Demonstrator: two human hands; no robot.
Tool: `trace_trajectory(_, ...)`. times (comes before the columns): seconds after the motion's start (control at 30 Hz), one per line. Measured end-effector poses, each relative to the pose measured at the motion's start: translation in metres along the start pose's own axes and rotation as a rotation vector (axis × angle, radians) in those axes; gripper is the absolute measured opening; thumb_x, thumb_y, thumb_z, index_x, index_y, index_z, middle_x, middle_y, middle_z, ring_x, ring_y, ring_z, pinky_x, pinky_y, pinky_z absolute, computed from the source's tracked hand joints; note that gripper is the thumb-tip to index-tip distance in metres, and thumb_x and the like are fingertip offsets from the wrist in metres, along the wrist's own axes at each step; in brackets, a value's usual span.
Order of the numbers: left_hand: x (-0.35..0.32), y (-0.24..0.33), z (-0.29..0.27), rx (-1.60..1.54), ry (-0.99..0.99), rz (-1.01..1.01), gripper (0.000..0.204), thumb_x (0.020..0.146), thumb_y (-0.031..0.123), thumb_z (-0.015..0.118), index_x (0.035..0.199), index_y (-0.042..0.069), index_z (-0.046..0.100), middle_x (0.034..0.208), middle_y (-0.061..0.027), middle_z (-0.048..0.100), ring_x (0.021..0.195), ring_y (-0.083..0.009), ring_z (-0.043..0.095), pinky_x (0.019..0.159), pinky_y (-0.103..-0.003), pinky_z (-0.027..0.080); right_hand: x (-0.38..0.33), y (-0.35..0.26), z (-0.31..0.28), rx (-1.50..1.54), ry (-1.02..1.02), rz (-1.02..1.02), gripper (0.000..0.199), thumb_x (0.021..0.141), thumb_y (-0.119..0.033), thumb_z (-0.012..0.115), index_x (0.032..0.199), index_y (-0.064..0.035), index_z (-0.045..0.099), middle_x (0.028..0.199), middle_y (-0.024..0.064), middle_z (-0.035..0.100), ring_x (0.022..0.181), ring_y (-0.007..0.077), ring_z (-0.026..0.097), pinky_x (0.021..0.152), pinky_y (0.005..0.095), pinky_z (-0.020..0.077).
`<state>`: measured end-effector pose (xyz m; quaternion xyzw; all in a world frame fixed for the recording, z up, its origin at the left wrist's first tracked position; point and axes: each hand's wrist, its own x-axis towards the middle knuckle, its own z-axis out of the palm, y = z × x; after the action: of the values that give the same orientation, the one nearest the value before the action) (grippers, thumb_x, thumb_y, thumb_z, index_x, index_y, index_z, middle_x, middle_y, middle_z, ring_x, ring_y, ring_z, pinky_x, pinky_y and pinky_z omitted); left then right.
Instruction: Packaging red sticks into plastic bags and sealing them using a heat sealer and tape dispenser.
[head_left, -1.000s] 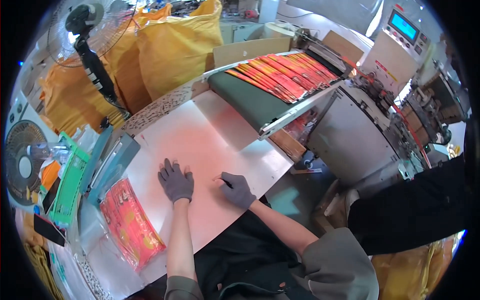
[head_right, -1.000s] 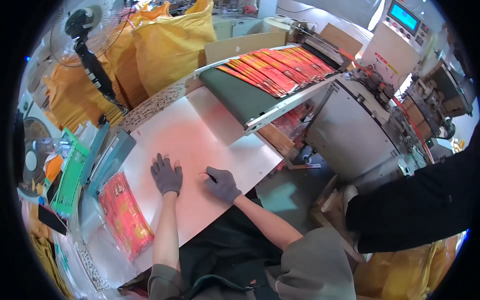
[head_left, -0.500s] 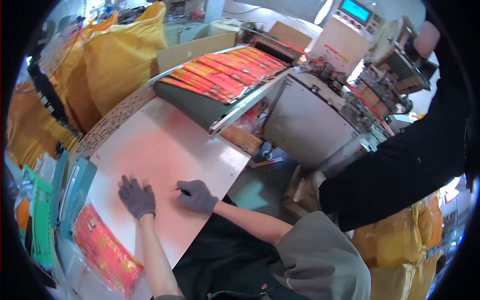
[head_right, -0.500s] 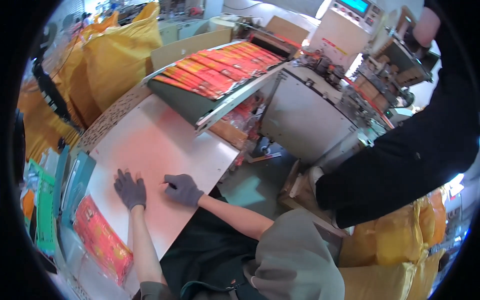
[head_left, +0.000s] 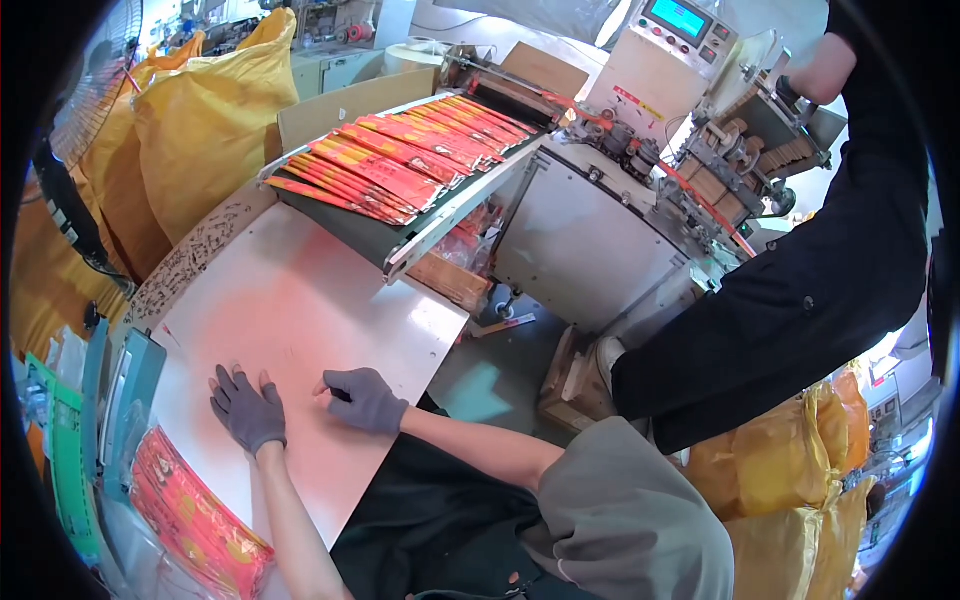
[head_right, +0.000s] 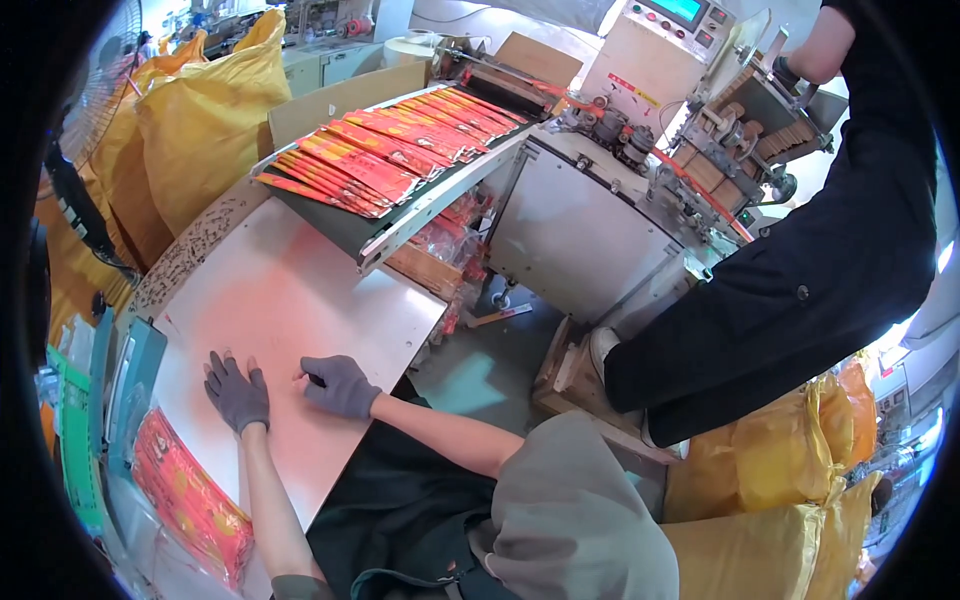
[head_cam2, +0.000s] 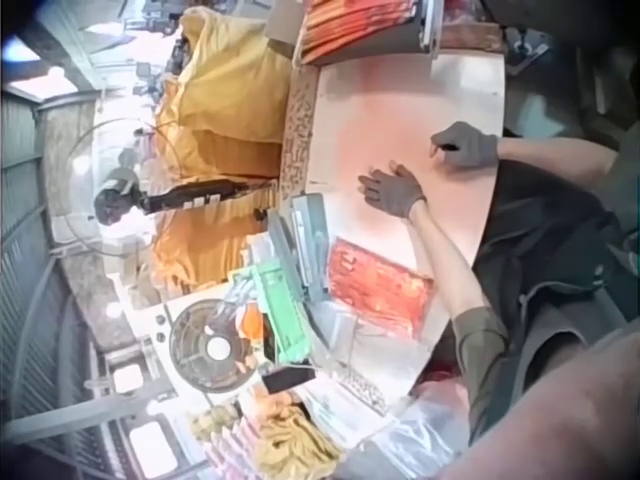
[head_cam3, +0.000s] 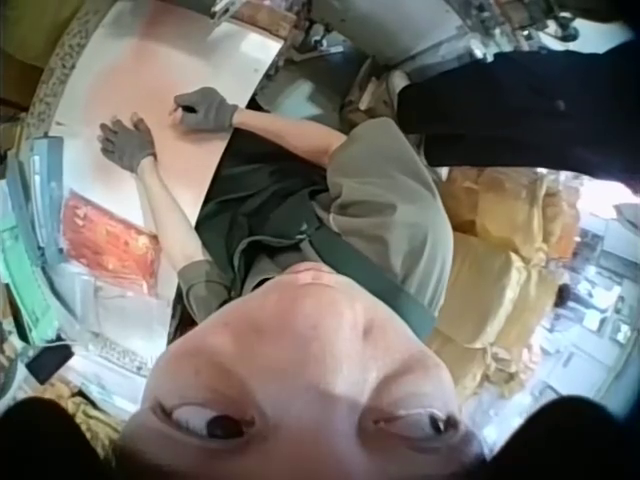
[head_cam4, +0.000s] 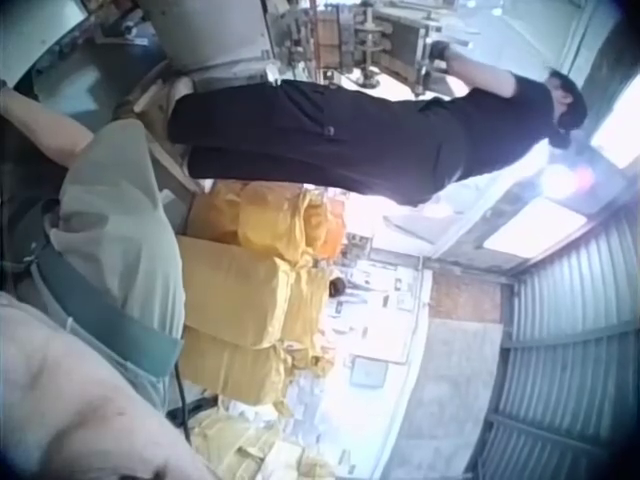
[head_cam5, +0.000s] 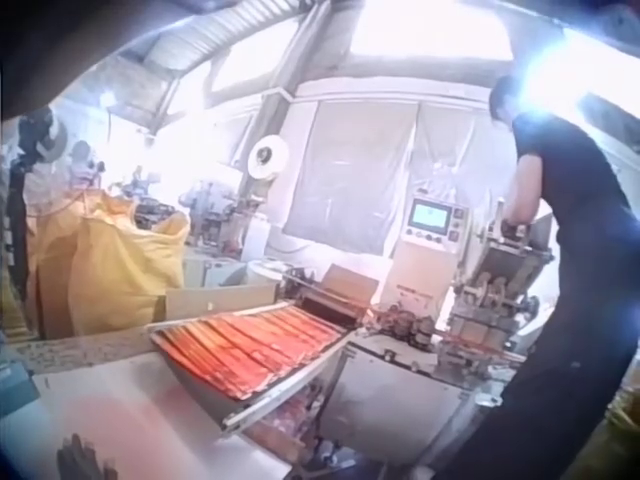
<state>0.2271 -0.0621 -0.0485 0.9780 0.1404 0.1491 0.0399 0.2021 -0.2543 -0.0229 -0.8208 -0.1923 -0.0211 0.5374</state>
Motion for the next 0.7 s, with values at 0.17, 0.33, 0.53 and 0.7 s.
trace_trajectory(0.17, -0.001, -0.001, 0.002, -0.005, 0.008, 0.004, 0.051, 0.092, 0.039, 0.043, 0.131, 0.007, 0.044, 0.142, -0.0166, 0.035, 0.132, -0.0343, 0.030, 0.108, -0.045, 0.023, -0.001, 0.000, 0.000, 0.011, 0.004, -0.001, 0.016, 0.080, -0.020, 0.057, 0.083, -0.0053, 0.062, 0.065, 0.0131, 0.059, 0.059, 0.0244, 0.060, 0.059, 0.0318, 0.0468)
trace_trajectory(0.33, 0.000, -0.004, 0.000, 0.005, 0.001, -0.007, 0.051, 0.092, 0.039, 0.043, 0.131, 0.007, 0.044, 0.142, -0.0169, 0.035, 0.132, -0.0349, 0.030, 0.108, -0.046, 0.023, 0.001, 0.005, 0.003, 0.014, -0.001, -0.044, 0.017, 0.081, -0.020, 0.056, 0.085, -0.0038, 0.062, 0.067, 0.0125, 0.060, 0.060, 0.0214, 0.059, 0.060, 0.0306, 0.0467)
trace_trajectory(0.53, 0.001, -0.001, 0.003, 0.000, 0.021, 0.009, 0.050, 0.092, 0.039, 0.043, 0.130, 0.007, 0.044, 0.141, -0.0167, 0.035, 0.132, -0.0355, 0.031, 0.108, -0.046, 0.023, 0.001, 0.005, 0.001, -0.018, -0.010, -0.044, 0.017, 0.083, -0.017, 0.054, 0.088, -0.0020, 0.061, 0.069, 0.0124, 0.060, 0.062, 0.0179, 0.060, 0.061, 0.0286, 0.0473)
trace_trajectory(0.7, -0.001, -0.002, 0.007, 0.001, 0.035, 0.021, 0.050, 0.092, 0.040, 0.042, 0.130, 0.007, 0.043, 0.142, -0.0164, 0.035, 0.132, -0.0356, 0.030, 0.108, -0.046, 0.023, 0.000, 0.013, 0.005, -0.013, 0.041, -0.105, 0.014, 0.082, -0.019, 0.054, 0.081, -0.0057, 0.059, 0.074, 0.0162, 0.060, 0.070, 0.0343, 0.060, 0.061, 0.0366, 0.0478)
